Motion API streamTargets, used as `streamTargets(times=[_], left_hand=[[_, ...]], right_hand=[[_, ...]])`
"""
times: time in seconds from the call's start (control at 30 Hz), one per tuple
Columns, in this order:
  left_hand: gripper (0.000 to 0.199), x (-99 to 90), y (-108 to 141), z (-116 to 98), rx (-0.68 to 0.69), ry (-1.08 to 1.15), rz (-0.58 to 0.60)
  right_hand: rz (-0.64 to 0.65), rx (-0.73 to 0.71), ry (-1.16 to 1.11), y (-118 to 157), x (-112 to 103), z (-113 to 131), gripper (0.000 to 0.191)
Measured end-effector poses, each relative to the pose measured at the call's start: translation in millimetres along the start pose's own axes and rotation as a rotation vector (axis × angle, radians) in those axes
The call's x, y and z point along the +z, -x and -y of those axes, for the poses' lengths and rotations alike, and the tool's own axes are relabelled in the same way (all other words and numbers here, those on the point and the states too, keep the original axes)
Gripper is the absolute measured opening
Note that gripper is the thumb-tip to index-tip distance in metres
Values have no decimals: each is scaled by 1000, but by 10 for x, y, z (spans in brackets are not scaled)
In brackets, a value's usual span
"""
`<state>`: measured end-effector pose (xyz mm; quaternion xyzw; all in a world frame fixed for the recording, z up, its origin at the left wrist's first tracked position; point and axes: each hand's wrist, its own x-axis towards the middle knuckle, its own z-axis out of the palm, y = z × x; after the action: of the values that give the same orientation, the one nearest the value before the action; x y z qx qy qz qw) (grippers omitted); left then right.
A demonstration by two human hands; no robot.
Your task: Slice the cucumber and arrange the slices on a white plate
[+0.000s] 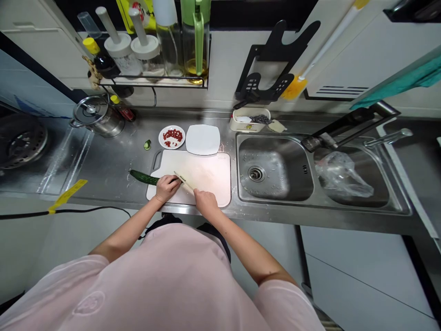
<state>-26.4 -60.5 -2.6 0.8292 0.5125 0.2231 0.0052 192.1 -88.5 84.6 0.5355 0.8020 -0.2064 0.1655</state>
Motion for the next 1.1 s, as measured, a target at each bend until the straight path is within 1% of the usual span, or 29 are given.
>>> streamTargets(times=[0.47,0.63,0.8,1.1], left_hand=[[23,4,-2,-6,-2,18,-6],[22,23,5,2,-2,17,-7],[22,29,7,7,2,2,-11],[23,41,12,5,-7,-6,-24]], right_hand=[[25,-20,2,-66,-100,28,24],[16,-23,-4,-148,-99,53,23],[-21,-34,-9,-243,-93,89,23],[-22,-26,-3,-374,-209,215,27]])
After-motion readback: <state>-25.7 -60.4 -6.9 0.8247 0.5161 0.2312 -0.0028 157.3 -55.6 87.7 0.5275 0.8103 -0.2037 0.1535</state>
